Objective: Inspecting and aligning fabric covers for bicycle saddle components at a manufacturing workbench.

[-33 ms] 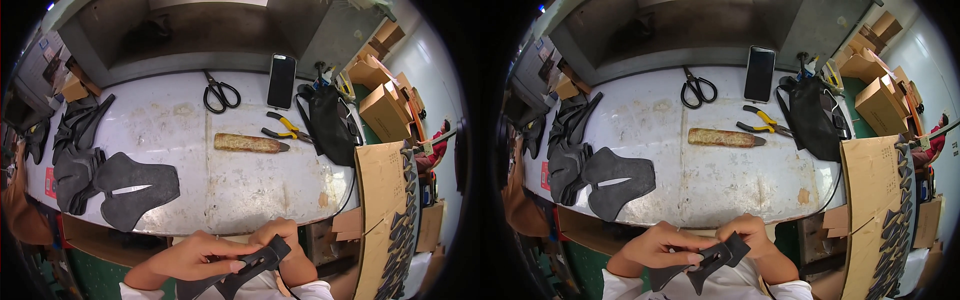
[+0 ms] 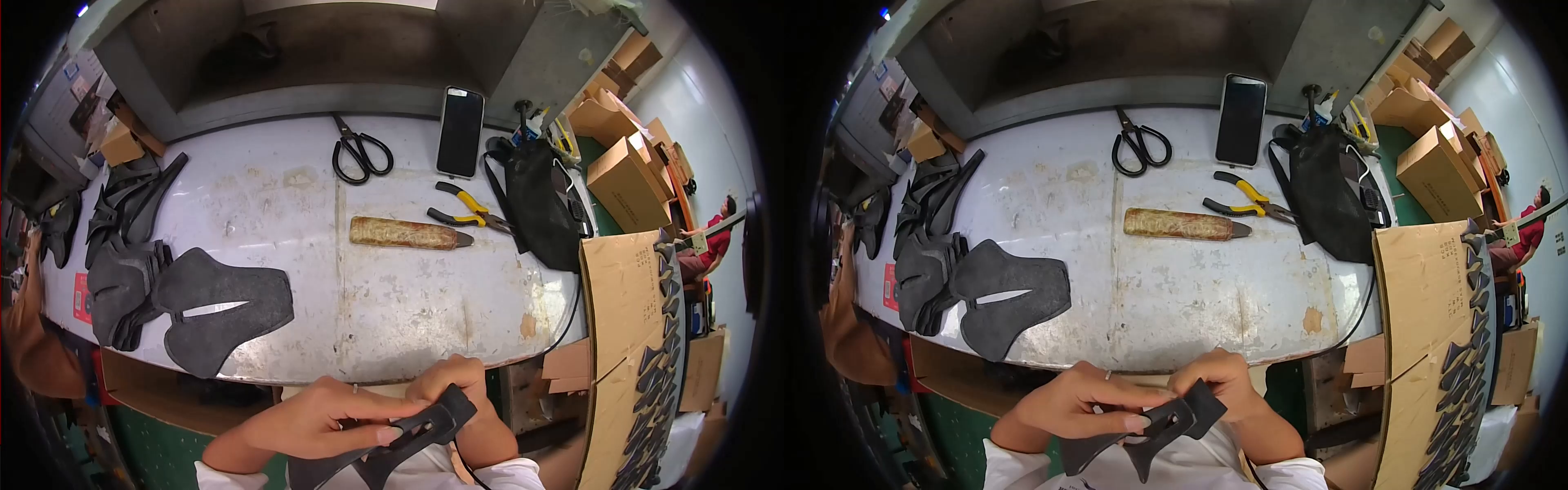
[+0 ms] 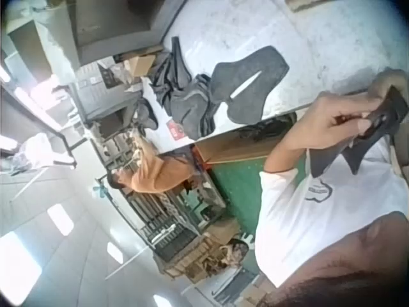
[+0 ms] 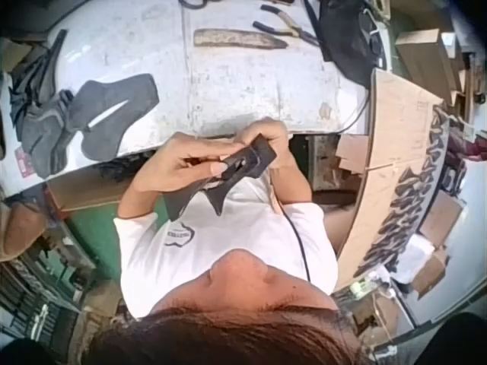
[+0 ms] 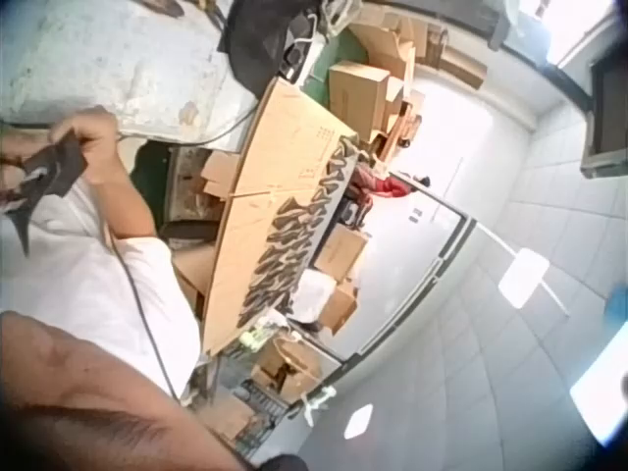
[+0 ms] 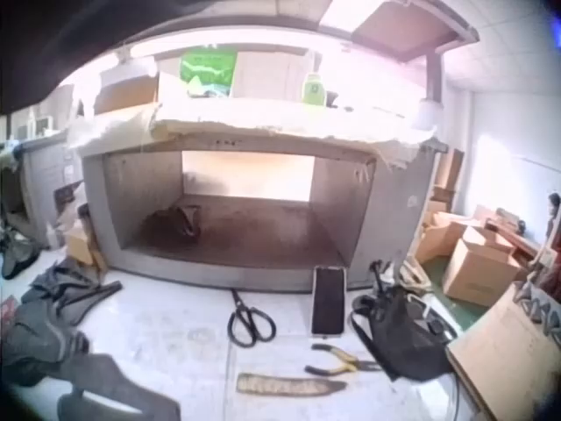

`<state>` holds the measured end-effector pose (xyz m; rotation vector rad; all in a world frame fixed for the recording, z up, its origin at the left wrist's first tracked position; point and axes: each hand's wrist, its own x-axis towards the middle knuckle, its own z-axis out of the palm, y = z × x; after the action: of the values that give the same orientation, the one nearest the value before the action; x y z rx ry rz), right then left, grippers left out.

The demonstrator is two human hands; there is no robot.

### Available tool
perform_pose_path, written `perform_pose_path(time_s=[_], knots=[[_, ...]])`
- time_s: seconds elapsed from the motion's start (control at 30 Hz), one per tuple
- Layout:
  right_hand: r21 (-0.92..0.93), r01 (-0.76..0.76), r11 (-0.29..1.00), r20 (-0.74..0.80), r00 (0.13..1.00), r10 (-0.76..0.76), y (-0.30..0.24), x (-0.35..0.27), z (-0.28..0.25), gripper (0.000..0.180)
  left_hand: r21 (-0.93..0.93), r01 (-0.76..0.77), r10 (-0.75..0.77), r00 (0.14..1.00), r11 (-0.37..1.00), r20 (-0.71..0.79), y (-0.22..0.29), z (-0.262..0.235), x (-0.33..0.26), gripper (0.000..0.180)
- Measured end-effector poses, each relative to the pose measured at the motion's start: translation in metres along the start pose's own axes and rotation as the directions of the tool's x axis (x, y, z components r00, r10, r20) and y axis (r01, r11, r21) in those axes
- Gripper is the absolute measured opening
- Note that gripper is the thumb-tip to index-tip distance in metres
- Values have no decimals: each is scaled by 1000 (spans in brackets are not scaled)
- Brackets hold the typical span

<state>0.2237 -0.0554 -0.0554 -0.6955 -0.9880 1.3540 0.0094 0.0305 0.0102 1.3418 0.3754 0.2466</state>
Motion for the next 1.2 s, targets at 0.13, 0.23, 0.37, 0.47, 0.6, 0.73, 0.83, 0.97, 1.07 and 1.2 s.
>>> perform_pose_path(time_s=[0.13,0.23,0.37,0.47,0.6,0.73,0.83,0.97,1.07,1.2], knots=[[86,-60,994,-32,998,63,5,-5,3,28,264,-159,168,986,951,-10,-1,6,-1,39],[383,-83,920,35,997,76,9,-6,6,13,363,-247,272,962,898,-19,1,12,1,40],[214,67,975,-68,996,-53,8,-6,15,17,294,-207,233,971,933,-57,-5,13,-1,41],[-45,200,979,-130,970,-204,10,-10,18,21,231,-223,253,962,947,-106,-10,15,-1,42],[186,120,975,-206,975,-80,3,-21,16,22,162,-89,79,995,983,65,-2,6,2,51],[319,-199,927,39,980,197,-14,-4,6,22,241,-181,200,978,953,-56,-15,7,-10,47],[99,-215,972,54,976,211,-9,-3,9,24,243,-210,246,961,947,-127,-16,12,-8,46],[318,-299,900,49,953,299,-4,-9,8,30,182,-249,271,956,951,-115,-11,13,-3,47],[246,-311,918,-5,947,322,-6,-8,11,28,230,-200,222,972,953,-75,-12,12,-6,47],[200,-223,954,-78,967,242,-6,-7,16,22,248,-233,268,956,940,-117,-12,16,-6,46]])
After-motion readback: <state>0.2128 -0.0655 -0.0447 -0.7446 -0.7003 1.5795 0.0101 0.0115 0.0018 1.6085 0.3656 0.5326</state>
